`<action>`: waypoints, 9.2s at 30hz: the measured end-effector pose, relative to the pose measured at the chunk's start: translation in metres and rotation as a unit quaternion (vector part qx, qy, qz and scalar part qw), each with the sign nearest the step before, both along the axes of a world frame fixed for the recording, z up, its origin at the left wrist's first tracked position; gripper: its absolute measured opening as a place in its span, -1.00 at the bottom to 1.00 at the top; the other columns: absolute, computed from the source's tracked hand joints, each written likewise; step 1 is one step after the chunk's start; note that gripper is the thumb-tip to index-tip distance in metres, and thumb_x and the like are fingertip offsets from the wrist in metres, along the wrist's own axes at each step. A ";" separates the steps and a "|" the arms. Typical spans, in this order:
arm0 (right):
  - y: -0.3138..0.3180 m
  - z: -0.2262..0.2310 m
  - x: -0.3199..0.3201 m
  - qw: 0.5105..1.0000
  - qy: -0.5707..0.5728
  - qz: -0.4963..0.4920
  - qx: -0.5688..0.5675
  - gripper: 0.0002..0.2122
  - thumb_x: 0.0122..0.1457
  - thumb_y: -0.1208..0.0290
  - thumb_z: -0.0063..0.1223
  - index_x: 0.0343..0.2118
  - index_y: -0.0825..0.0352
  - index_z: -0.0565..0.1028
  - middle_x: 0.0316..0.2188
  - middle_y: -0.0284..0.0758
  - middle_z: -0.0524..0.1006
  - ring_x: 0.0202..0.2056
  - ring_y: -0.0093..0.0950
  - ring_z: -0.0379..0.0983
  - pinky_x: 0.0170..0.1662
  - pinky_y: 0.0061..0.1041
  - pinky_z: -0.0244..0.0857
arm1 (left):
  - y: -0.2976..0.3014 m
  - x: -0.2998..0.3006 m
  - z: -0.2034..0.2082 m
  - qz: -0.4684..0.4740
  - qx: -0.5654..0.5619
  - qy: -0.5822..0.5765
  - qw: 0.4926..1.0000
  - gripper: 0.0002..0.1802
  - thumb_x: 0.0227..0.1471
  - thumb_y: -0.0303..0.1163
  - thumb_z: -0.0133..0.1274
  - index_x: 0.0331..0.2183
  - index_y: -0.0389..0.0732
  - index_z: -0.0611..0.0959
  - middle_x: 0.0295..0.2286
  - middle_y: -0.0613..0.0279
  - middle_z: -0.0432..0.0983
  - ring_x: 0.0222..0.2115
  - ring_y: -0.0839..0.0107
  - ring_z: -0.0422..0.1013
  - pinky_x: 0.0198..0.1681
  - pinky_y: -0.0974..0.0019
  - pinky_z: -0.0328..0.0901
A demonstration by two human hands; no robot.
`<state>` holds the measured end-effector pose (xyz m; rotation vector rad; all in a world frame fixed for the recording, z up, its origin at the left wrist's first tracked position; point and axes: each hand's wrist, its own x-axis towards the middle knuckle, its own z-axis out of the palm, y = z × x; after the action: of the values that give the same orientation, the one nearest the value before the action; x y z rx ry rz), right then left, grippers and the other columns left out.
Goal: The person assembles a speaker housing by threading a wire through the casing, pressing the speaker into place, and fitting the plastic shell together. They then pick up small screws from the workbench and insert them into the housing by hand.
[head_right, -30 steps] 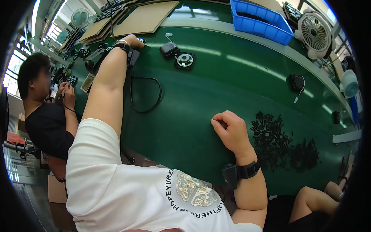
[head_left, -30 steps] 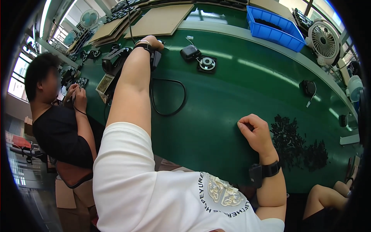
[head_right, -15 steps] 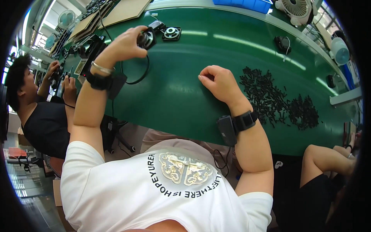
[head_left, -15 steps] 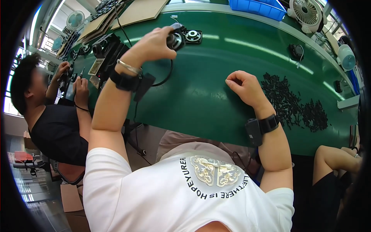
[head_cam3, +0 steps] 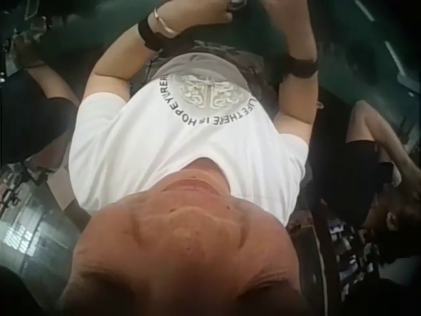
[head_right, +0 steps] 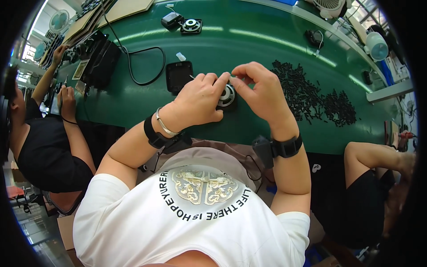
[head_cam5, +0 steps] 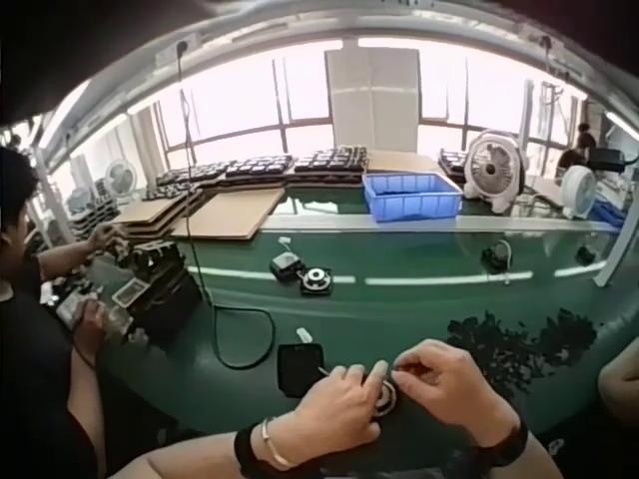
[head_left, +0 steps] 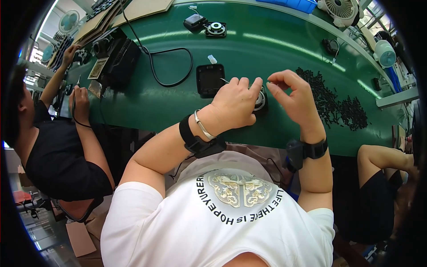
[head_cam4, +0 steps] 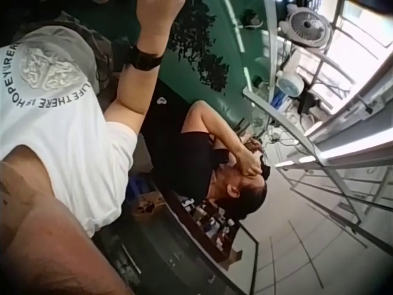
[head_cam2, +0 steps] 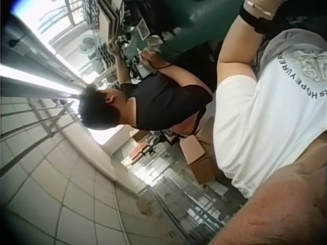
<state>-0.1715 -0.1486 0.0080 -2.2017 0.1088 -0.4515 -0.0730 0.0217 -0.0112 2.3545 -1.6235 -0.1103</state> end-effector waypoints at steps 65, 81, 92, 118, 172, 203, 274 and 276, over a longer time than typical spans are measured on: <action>0.054 -0.021 -0.022 0.998 -0.021 0.042 0.045 -0.32 -0.18 0.55 0.28 0.13 0.39 0.35 0.03 -0.25 0.40 0.06 -0.42 0.35 0.16 -0.46 0.20 | 0.036 0.024 0.009 -0.006 -0.322 0.257 0.911 -0.87 -0.03 -0.54 0.24 -0.33 -0.27 0.70 -0.45 0.29 0.54 -0.52 0.56 0.39 -0.41 0.49 0.32; 0.064 -0.048 -0.034 0.999 0.003 0.045 -0.003 -0.29 -0.18 0.51 0.35 0.14 0.43 0.35 0.07 -0.11 0.38 0.06 -0.26 0.39 0.14 -0.40 0.24 | 0.045 0.027 0.000 0.016 -0.131 0.435 0.891 -0.81 -0.01 -0.43 0.28 -0.33 -0.30 0.68 -0.50 0.38 0.54 -0.47 0.61 0.39 -0.39 0.52 0.31; 0.064 -0.045 -0.036 0.999 0.030 0.045 0.000 -0.28 -0.19 0.51 0.36 0.14 0.45 0.34 0.08 -0.11 0.39 0.03 -0.27 0.41 0.08 -0.40 0.31 | 0.060 0.037 -0.019 -0.126 -0.234 0.284 0.921 -0.14 -0.29 -0.28 0.44 0.08 -0.25 0.43 -0.06 0.07 0.46 -0.05 0.24 0.39 0.04 0.23 0.27; 0.044 -0.041 -0.035 0.994 0.022 0.097 -0.048 -0.35 -0.22 0.55 0.35 0.06 0.43 0.41 0.08 -0.11 0.40 0.06 -0.19 0.40 0.10 -0.36 0.31 | 0.047 0.017 -0.040 -0.078 -0.171 0.149 0.971 0.19 -0.42 -0.31 0.35 0.28 -0.07 0.12 -0.17 0.11 0.45 -0.02 0.05 0.32 0.25 -0.22 -0.10; 0.038 -0.034 -0.032 0.984 0.037 0.132 -0.110 -0.29 -0.27 0.58 0.39 0.09 0.37 0.41 0.07 -0.15 0.39 0.07 -0.16 0.34 0.11 -0.29 0.29 | 0.044 0.003 -0.023 -0.028 -0.256 0.169 0.952 -0.85 -0.05 -0.47 0.24 -0.34 -0.26 0.68 -0.46 0.20 0.52 -0.44 0.28 0.44 -0.39 0.33 0.35; 0.049 -0.021 -0.008 0.992 -0.003 0.053 -0.113 -0.66 -0.13 0.32 0.36 -0.26 0.34 0.60 -0.36 -0.23 0.50 -0.35 -0.29 0.45 -0.18 -0.37 0.31 | 0.065 -0.038 -0.039 0.033 -0.221 -0.043 0.974 -0.38 -0.33 -0.20 0.37 -0.12 -0.14 0.63 -0.11 -0.05 0.47 -0.11 0.04 0.41 -0.06 0.09 0.31; -0.053 -0.050 -0.099 0.963 0.000 -0.186 -0.196 -0.90 0.05 0.60 0.21 -0.34 0.39 0.58 -0.41 -0.31 0.52 -0.46 -0.49 0.45 -0.41 -0.57 0.33 | 0.044 -0.023 -0.040 -0.064 -0.230 0.097 0.966 -0.37 -0.40 -0.49 0.35 -0.11 -0.09 0.65 -0.05 -0.10 0.43 -0.07 -0.04 0.42 -0.11 0.11 0.43; -0.047 -0.049 -0.096 0.967 -0.005 -0.192 -0.169 -0.91 0.05 0.60 0.22 -0.35 0.39 0.58 -0.41 -0.32 0.52 -0.46 -0.50 0.45 -0.41 -0.59 0.33 | 0.043 -0.023 -0.039 -0.069 -0.232 0.110 0.964 -0.37 -0.40 -0.48 0.35 -0.11 -0.09 0.65 -0.06 -0.09 0.43 -0.07 -0.03 0.42 -0.10 0.12 0.43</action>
<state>-0.2676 -0.1953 -0.0410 -2.5195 0.4921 -0.7403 -0.0956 0.0649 -0.0504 1.8103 -1.5089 -0.0155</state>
